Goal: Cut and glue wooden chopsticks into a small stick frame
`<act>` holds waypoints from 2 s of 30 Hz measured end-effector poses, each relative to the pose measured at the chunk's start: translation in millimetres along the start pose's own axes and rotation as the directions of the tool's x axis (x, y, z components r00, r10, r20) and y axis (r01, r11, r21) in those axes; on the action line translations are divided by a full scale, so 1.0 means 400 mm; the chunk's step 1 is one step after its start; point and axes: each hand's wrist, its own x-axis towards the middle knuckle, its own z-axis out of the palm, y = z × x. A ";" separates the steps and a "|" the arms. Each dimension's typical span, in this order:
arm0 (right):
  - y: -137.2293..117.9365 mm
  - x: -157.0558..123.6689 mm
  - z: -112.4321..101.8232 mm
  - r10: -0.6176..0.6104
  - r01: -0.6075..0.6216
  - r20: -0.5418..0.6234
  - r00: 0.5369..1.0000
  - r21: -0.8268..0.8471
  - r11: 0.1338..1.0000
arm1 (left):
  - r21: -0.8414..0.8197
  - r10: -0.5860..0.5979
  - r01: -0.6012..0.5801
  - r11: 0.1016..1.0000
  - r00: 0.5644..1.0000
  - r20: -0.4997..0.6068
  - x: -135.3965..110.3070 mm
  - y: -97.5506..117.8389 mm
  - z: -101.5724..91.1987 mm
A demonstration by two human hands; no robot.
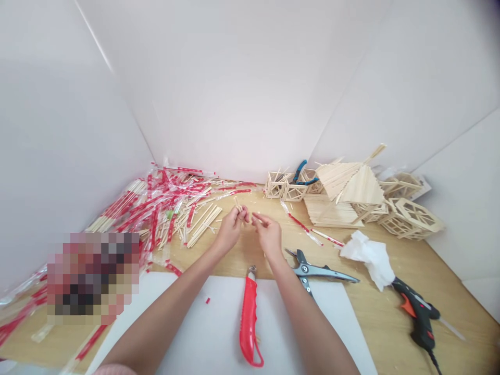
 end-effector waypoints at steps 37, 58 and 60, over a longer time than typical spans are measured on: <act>-0.066 -0.035 -0.006 -0.342 0.354 0.098 0.934 -0.362 0.862 | -0.180 -0.007 0.016 0.984 0.999 0.053 -0.048 -0.056 0.069; -0.147 0.009 -0.151 -0.249 0.202 0.071 0.966 -0.809 0.552 | -0.183 -0.084 0.093 0.979 0.995 0.055 -0.038 -0.052 0.053; -0.150 0.012 -0.176 -0.149 0.128 0.072 0.986 -0.900 0.417 | -0.230 -0.104 0.108 0.967 0.994 0.032 -0.030 -0.061 0.050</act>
